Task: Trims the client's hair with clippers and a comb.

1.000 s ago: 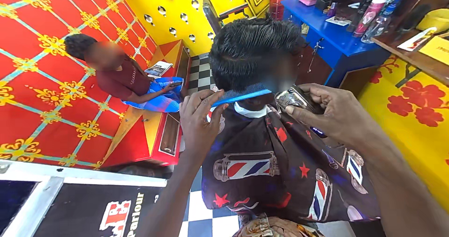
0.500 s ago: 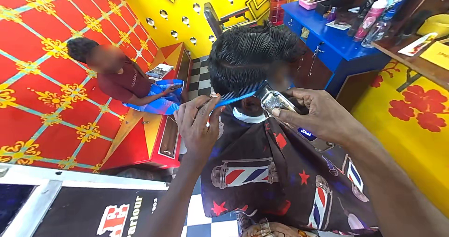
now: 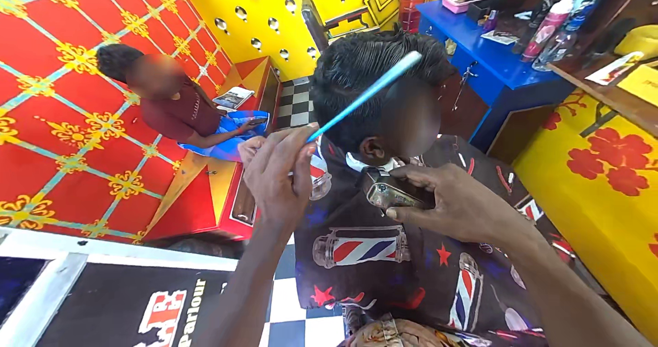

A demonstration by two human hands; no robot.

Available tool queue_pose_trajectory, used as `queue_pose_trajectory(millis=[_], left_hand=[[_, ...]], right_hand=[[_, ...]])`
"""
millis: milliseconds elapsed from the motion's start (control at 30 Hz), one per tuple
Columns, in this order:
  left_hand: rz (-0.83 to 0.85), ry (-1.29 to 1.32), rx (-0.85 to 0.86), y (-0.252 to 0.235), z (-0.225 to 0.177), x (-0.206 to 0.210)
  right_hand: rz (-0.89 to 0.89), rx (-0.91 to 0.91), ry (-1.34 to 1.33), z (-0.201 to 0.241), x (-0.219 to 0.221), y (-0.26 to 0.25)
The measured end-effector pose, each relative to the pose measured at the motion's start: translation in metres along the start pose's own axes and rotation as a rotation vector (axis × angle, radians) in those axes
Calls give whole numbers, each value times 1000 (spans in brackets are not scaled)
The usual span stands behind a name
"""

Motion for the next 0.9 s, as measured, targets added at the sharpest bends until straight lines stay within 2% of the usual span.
queue_pose_trajectory(millis=[133, 300, 467, 567, 733, 800, 900], left_hand=[[190, -74, 55, -1, 10, 24], [227, 51, -38, 37, 41, 41], [282, 156, -175, 71, 39, 50], [286, 352, -361, 84, 36, 56], [331, 834, -901, 104, 41, 78], [293, 894, -978, 104, 44, 81], [234, 867, -993, 101, 49, 83]], right_hand=[[-26, 53, -42, -16, 1, 14], [-61, 77, -24, -25, -14, 28], [-112, 99, -36, -28, -31, 36], [-134, 119, -27, -29, -40, 38], [-177, 118, -40, -18, -55, 34], [-209, 120, -15, -11, -62, 30], [-267, 109, 87, 3, -74, 22]])
Point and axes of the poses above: each hand's wrist, its own y-axis away from the middle knuckle, its own x-axis out of the palm, z = x × y, the point moved 10 cm from there along -y, towards the middle knuckle, and after that the axes turned 4 degrees about x, right-handed, at the moved point
